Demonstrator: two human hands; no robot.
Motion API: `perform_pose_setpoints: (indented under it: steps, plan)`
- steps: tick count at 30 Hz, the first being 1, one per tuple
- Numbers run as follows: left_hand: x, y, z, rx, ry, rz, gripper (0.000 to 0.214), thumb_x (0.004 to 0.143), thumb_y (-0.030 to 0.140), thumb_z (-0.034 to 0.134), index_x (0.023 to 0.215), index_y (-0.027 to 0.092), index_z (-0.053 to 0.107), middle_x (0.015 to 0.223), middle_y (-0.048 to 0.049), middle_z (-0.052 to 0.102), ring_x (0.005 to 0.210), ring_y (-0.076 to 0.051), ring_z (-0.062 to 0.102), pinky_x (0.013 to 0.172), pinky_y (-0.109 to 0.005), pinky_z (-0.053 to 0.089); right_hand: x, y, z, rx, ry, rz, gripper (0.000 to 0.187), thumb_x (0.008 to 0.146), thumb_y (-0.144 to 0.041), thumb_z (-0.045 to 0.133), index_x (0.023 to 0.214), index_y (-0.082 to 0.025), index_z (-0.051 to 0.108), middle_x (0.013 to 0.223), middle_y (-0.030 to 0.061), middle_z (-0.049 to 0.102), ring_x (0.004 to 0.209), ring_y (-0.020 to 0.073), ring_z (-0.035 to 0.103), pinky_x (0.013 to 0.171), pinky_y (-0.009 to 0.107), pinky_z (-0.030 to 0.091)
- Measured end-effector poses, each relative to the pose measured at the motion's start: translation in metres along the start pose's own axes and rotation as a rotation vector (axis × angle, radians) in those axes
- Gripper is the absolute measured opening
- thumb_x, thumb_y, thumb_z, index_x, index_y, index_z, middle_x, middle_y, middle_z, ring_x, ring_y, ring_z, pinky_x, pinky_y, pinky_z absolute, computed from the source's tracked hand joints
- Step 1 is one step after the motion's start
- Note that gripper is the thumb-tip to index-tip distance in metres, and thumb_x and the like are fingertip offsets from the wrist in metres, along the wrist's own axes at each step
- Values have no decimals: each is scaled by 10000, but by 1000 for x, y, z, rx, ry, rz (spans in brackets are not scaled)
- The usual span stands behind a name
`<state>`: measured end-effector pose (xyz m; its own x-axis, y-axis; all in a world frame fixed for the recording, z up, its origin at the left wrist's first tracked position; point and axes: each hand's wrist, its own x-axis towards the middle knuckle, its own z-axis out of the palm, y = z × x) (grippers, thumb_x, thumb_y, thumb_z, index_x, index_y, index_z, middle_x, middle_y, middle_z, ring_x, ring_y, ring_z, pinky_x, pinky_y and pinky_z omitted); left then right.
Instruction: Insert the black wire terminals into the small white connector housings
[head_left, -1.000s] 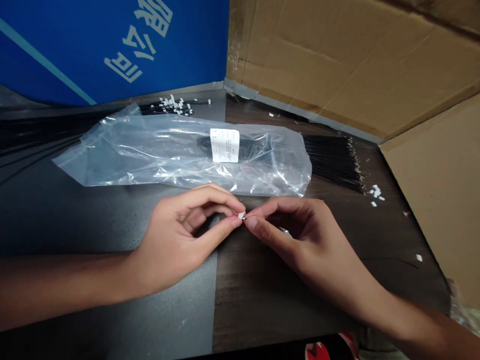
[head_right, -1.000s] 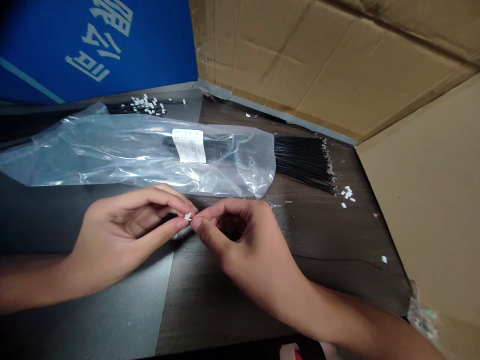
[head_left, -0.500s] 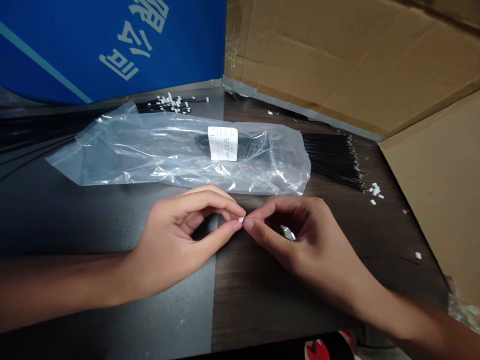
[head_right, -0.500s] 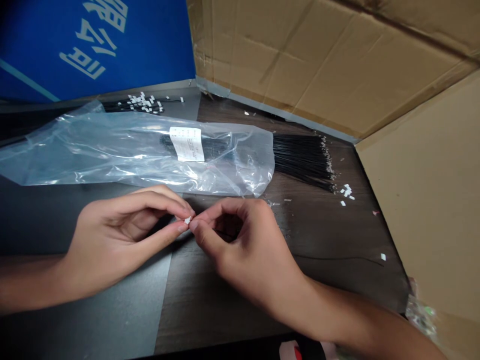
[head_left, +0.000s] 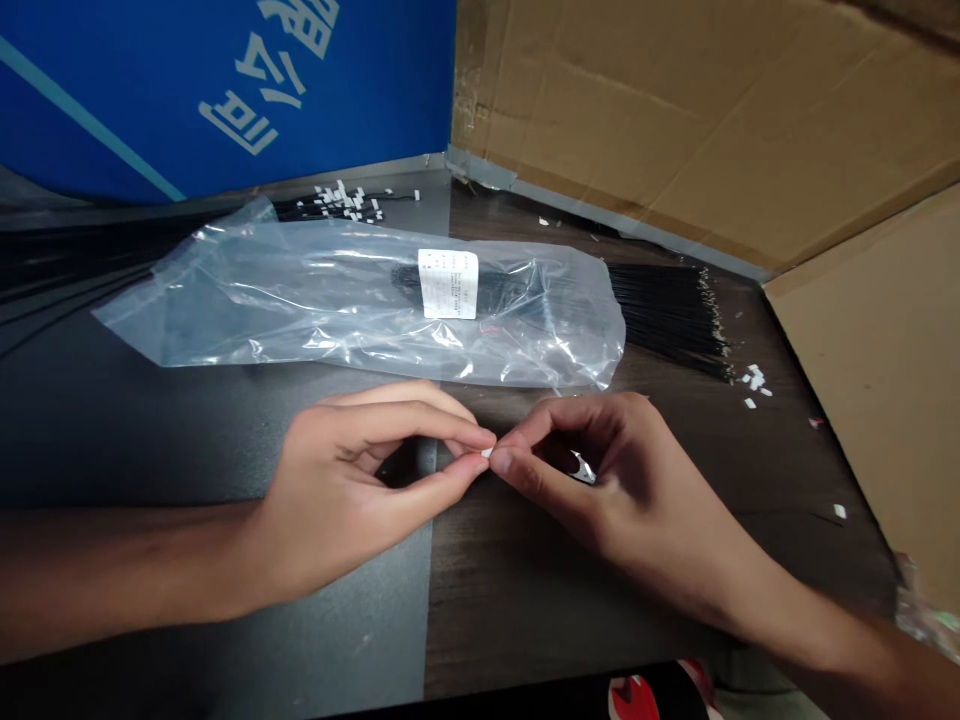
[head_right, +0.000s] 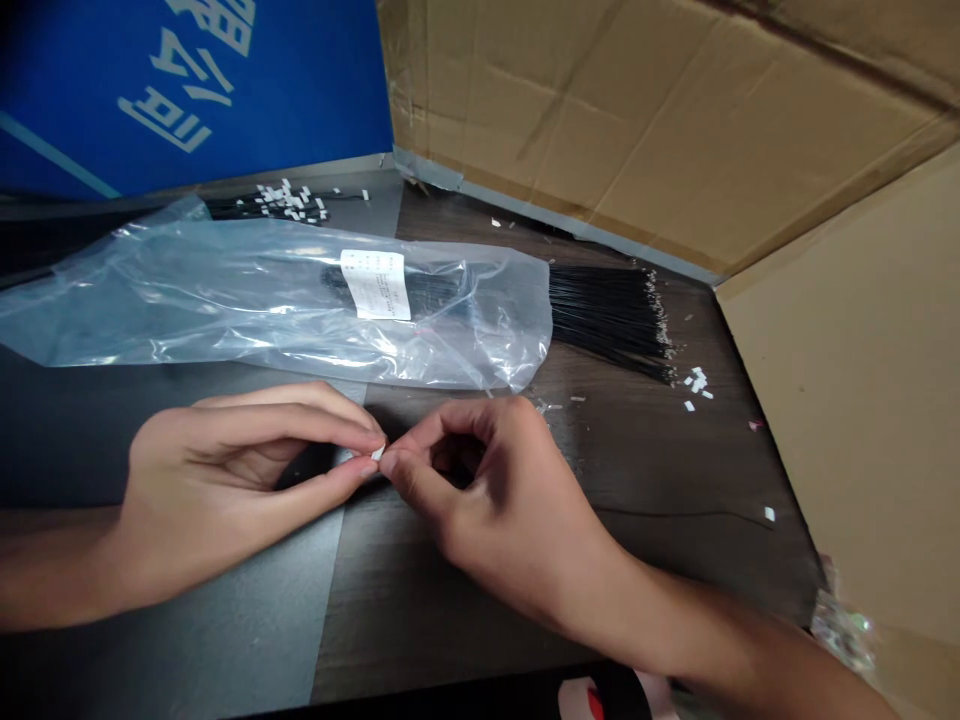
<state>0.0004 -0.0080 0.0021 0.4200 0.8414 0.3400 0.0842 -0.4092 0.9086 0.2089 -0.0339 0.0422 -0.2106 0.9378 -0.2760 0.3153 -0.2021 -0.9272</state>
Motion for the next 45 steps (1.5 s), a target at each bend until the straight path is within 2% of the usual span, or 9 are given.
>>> perform_pose_setpoints:
  steps: [4, 8, 11, 16, 23, 32, 41, 45]
  plan:
    - [-1, -3, 0, -2, 22, 3, 221, 854, -6, 808, 951, 192, 827, 922, -18, 810, 817, -129, 768, 765, -216, 630, 5, 2, -1, 14, 7, -29, 82, 864, -223, 819, 805, -168, 827, 778, 45, 808, 677, 155, 654, 576, 233, 479]
    - [0, -8, 2, -60, 75, -105, 198, 868, 39, 819, 929, 227, 823, 936, 9, 809, 859, -120, 772, 791, -176, 627, 8, 2, -1, 35, 29, -54, 23, 851, -178, 838, 830, -178, 830, 814, 21, 819, 698, 135, 678, 617, 203, 511]
    - [1, -9, 3, -91, 93, -144, 187, 880, 57, 807, 920, 239, 822, 935, 19, 809, 871, -112, 770, 797, -153, 622, 8, 1, -1, 18, 48, -72, 50, 852, -130, 816, 842, -179, 809, 816, -2, 810, 717, 118, 689, 658, 181, 523]
    - [2, -7, 4, -95, 96, -131, 168, 886, 59, 798, 926, 221, 816, 933, 8, 806, 861, -111, 765, 809, -162, 622, 6, 0, -1, -61, 61, -85, 68, 882, -156, 769, 817, -175, 761, 800, 0, 783, 709, 122, 662, 652, 199, 508]
    - [3, -2, 3, -102, 59, -85, 172, 867, 34, 799, 911, 199, 820, 900, -4, 803, 833, -111, 771, 790, -160, 627, 4, 4, 2, -27, 12, -110, 85, 904, -112, 726, 849, -176, 717, 769, -47, 685, 716, 91, 605, 652, 181, 462]
    - [3, -3, 2, -121, 49, -62, 226, 848, -4, 791, 934, 201, 832, 935, -17, 824, 839, -134, 796, 790, -191, 666, 0, 8, 9, 49, -13, -150, 87, 942, -137, 689, 870, -184, 673, 796, -51, 637, 759, 100, 571, 690, 200, 450]
    - [2, -2, 0, -51, -2, 2, 197, 869, -5, 772, 942, 171, 824, 917, -41, 817, 822, -141, 786, 768, -219, 651, -4, 8, 11, 41, 3, -166, 118, 981, -172, 659, 866, -192, 646, 786, -53, 621, 749, 100, 564, 687, 208, 446]
    - [2, -2, 2, -60, 37, 1, 212, 860, -11, 775, 949, 175, 820, 923, -34, 805, 832, -132, 781, 779, -200, 647, -3, 10, 13, 55, 33, -182, 117, 978, -147, 653, 872, -195, 647, 823, -49, 663, 776, 96, 605, 717, 200, 466]
